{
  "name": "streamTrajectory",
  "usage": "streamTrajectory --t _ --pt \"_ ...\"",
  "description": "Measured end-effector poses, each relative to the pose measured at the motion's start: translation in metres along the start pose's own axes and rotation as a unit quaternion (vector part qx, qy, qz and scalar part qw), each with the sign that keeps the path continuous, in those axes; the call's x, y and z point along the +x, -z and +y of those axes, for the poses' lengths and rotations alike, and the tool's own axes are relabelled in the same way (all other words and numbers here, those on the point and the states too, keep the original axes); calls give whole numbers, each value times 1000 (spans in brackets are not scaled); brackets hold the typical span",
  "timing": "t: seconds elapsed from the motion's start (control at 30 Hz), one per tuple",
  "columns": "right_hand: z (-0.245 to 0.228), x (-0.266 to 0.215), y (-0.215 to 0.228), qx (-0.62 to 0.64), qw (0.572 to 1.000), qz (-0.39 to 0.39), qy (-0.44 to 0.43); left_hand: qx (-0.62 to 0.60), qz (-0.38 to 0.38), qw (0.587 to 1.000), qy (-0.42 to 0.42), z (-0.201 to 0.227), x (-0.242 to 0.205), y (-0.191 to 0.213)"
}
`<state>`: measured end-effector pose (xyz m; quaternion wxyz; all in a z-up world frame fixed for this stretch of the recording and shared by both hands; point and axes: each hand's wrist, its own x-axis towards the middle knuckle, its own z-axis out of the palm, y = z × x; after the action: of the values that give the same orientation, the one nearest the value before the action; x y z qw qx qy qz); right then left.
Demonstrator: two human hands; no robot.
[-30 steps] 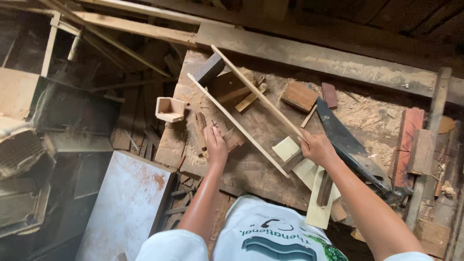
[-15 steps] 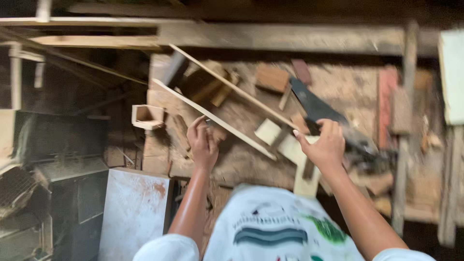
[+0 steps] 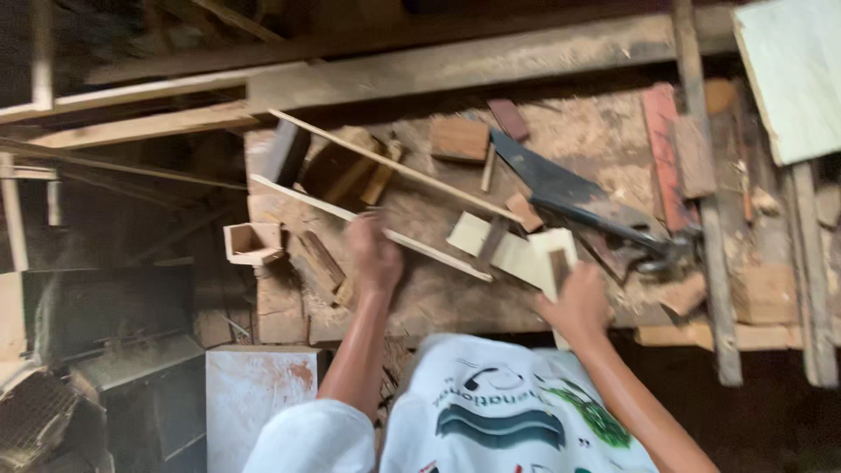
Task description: The person assembles a wooden frame by hammering small wooden pieces into a rectangular frame. They repeatedly adjust the frame and use a hammer to secure the pieces in place.
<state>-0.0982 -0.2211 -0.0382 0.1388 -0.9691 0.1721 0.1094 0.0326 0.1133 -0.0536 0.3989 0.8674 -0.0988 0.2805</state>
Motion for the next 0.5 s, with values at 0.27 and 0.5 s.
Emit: streamTrajectory --t 0.27,0.5 --pt "-22 2 37 208 973 54 87 -425 206 709 524 -204 68 28" --pt "-116 63 61 107 982 -31 150 -153 232 866 415 -245 101 7"
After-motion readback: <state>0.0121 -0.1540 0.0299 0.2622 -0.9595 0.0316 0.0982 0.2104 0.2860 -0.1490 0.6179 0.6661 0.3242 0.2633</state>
